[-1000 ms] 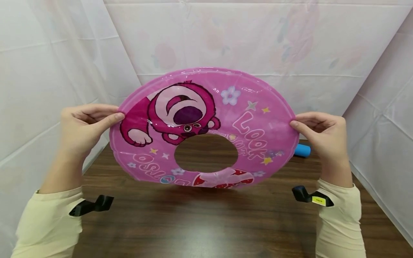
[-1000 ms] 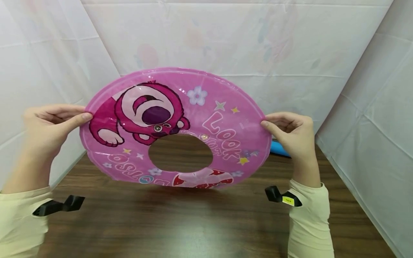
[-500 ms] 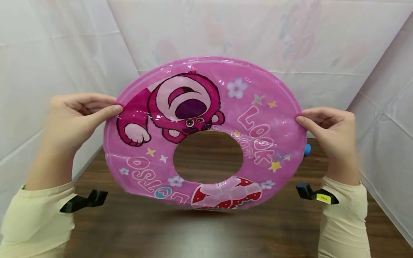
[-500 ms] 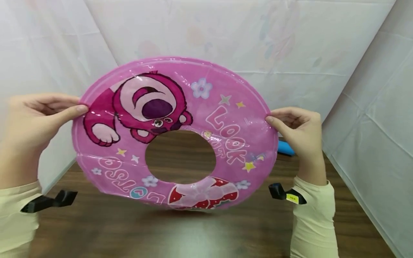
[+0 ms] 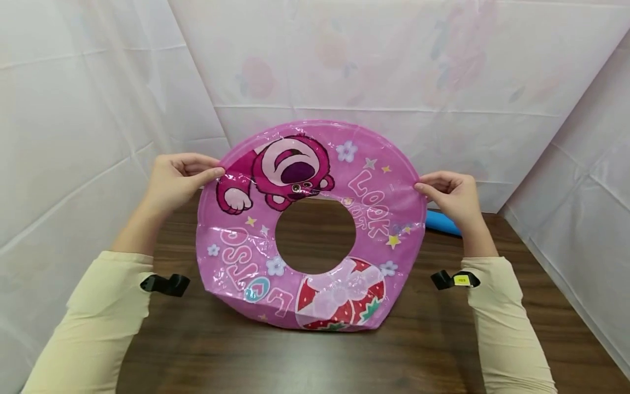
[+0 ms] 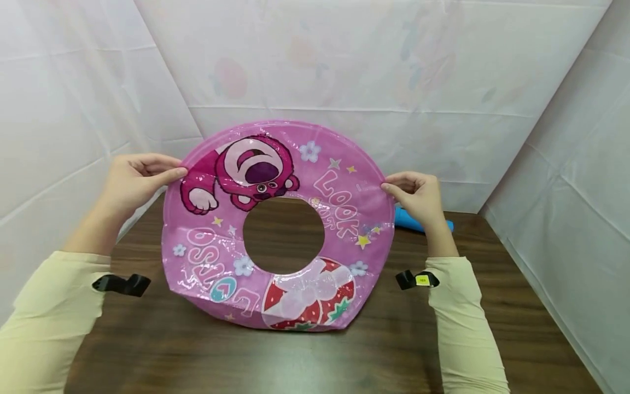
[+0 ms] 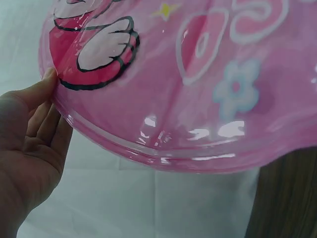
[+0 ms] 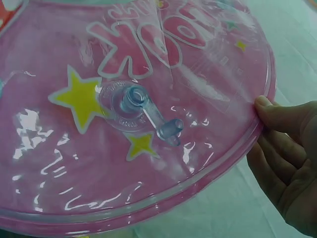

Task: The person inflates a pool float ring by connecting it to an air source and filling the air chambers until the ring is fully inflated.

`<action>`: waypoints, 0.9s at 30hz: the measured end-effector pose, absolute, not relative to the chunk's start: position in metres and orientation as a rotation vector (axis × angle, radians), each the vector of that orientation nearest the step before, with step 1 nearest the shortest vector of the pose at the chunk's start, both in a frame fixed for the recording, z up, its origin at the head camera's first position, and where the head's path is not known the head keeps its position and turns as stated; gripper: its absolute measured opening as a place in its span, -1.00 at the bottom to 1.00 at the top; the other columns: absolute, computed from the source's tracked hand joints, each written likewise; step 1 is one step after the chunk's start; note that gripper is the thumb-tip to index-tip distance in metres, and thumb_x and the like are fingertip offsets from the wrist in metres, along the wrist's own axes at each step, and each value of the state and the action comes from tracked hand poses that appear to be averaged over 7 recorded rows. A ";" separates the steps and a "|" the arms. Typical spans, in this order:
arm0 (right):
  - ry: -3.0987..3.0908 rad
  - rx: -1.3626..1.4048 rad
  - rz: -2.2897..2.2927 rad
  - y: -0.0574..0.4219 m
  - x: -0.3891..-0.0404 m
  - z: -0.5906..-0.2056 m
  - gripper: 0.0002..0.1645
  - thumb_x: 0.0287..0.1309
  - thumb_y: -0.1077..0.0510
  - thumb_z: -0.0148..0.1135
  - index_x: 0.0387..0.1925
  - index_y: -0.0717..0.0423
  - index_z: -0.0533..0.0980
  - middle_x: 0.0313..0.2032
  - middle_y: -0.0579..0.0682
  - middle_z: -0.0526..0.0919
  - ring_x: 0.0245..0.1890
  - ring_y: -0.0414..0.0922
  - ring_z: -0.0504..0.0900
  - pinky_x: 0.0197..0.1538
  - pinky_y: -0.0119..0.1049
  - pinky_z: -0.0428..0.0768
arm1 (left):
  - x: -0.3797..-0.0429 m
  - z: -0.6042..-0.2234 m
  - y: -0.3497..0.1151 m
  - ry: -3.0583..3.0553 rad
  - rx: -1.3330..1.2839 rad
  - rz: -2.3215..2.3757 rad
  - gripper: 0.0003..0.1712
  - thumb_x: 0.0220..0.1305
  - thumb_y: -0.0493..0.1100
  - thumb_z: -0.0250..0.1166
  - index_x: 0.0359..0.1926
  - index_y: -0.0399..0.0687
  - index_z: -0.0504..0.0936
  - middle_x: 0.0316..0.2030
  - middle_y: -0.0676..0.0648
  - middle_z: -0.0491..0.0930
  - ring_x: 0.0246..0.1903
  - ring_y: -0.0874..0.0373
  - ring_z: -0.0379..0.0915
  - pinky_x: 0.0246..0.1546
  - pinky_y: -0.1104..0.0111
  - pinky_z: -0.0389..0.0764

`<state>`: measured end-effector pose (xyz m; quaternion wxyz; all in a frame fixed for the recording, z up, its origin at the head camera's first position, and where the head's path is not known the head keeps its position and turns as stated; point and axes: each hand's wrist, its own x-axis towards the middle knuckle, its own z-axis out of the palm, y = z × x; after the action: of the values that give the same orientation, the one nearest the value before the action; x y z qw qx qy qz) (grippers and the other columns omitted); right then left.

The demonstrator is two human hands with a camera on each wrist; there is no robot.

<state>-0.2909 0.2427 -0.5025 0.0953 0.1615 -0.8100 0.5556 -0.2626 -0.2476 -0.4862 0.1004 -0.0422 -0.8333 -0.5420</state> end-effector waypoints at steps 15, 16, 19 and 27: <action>-2.454 0.454 1.626 0.245 -0.299 -0.528 -0.75 0.13 0.33 0.27 -0.23 0.53 0.58 -0.49 -0.48 0.69 -0.56 -0.43 0.67 -0.45 -0.52 0.63 | -0.266 -0.507 -0.244 -2.607 -0.094 -1.525 -0.65 0.14 -0.11 0.40 -0.15 -0.31 0.70 -0.59 0.54 0.59 -0.48 0.61 0.57 -0.48 0.65 0.53; -2.455 0.453 1.621 0.245 -0.299 -0.527 -0.74 0.14 0.34 0.27 -0.22 0.54 0.57 -0.49 -0.49 0.68 -0.56 -0.44 0.67 -0.45 -0.52 0.63 | -0.265 -0.505 -0.243 -2.616 -0.080 -1.515 -0.62 0.14 -0.09 0.40 -0.14 -0.33 0.69 -0.60 0.54 0.59 -0.48 0.62 0.56 -0.47 0.65 0.53; -2.467 0.453 1.604 0.244 -0.298 -0.525 -0.74 0.14 0.33 0.27 -0.21 0.53 0.58 -0.50 -0.53 0.66 -0.56 -0.46 0.65 -0.45 -0.51 0.62 | -0.262 -0.500 -0.241 -2.634 -0.043 -1.489 -0.60 0.15 -0.08 0.39 -0.13 -0.35 0.68 -0.62 0.57 0.56 -0.49 0.63 0.54 -0.47 0.66 0.51; -2.599 0.319 1.510 0.236 -0.294 -0.516 -0.71 0.15 0.18 0.30 -0.19 0.38 0.63 -0.39 -0.01 0.77 -0.53 -0.54 0.61 -0.33 -0.27 0.69 | -0.258 -0.489 -0.237 -2.754 0.082 -1.430 -0.59 0.21 -0.05 0.34 -0.11 -0.34 0.66 -0.66 0.58 0.49 -0.52 0.62 0.49 -0.50 0.62 0.52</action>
<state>-0.2942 0.2362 -0.5165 0.0595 0.1054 -0.8583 0.4987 -0.2579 -0.2373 -0.4888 0.0187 0.0264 -0.8870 -0.4607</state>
